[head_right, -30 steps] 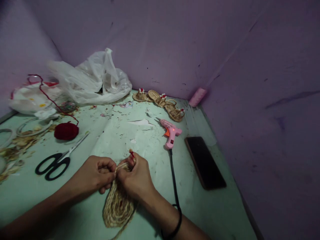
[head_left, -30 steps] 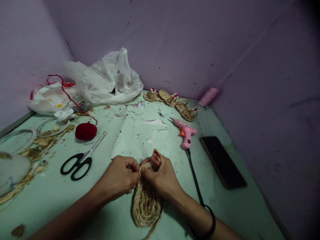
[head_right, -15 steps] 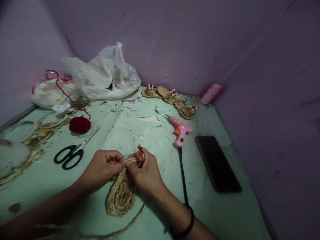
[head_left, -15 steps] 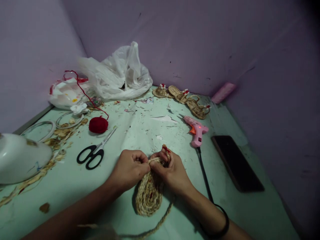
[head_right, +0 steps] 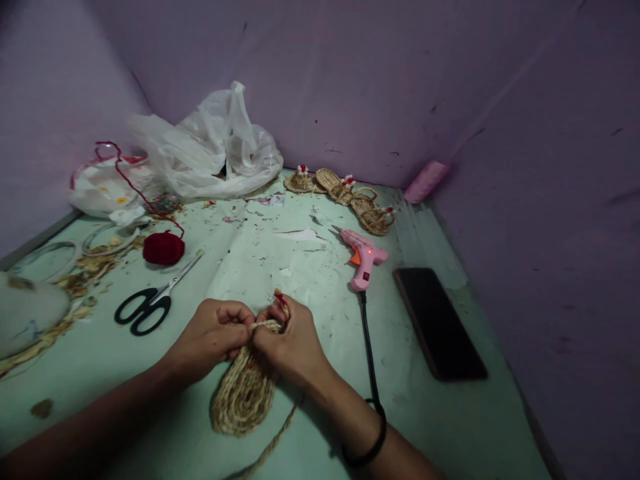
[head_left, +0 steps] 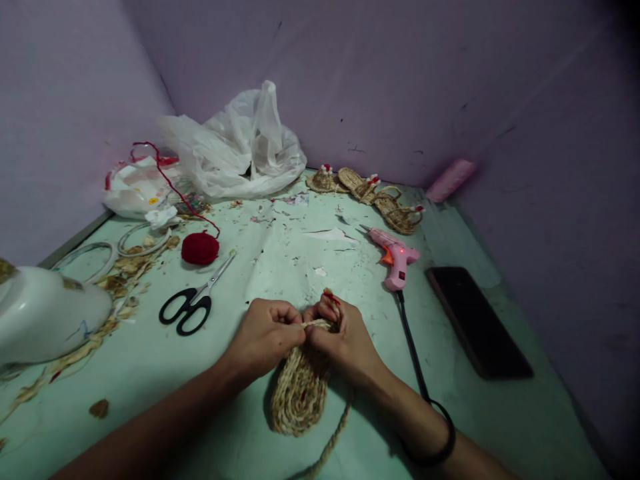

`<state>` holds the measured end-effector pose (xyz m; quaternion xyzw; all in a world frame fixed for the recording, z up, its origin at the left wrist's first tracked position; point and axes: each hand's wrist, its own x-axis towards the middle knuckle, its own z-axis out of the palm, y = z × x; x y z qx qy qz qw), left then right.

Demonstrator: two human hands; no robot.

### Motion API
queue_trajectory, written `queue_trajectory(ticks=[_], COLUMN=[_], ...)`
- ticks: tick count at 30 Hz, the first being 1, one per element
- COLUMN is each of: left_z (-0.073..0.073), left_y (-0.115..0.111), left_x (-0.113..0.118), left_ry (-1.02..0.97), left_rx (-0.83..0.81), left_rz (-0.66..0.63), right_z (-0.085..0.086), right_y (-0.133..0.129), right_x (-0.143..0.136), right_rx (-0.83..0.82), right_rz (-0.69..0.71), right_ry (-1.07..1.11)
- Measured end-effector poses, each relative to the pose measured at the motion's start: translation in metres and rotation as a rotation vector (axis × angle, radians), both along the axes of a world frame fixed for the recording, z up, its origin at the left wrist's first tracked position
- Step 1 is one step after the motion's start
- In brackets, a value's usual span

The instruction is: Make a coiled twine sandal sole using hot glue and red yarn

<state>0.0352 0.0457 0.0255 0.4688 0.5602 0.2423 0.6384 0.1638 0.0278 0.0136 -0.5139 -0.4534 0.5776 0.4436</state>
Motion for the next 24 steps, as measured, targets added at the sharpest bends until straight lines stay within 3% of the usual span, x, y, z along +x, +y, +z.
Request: queue_trajectory(ticks=[4, 9, 13, 17, 21, 24], left_z=[0.001, 0.005, 0.003, -0.003, -0.001, 0.003], left_y=[0.004, 0.009, 0.011, 0.011, 0.01, 0.009], left_x=[-0.004, -0.008, -0.009, -0.011, -0.011, -0.01], left_ry=[-0.067, -0.071, -0.088, -0.088, -0.074, -0.068], left_rx=[-0.021, -0.047, -0.052, -0.027, -0.007, 0.008], left_rz=[0.014, 0.086, 0.122, 0.103, 0.089, 0.085], right_z=[0.006, 0.025, 0.039, 0.042, 0.04, 0.037], right_y=[0.003, 0.011, 0.007, -0.003, -0.01, -0.012], right_x=[0.008, 0.035, 0.048, 0.042, 0.029, 0.021], right_rx=[-0.007, -0.041, -0.097, -0.132, 0.117, 0.181], right_rz=[0.034, -0.153, -0.059, 0.108, 0.156, 0.123], right_ry=[0.0, 0.127, 0.238, 0.013, -0.347, -0.382])
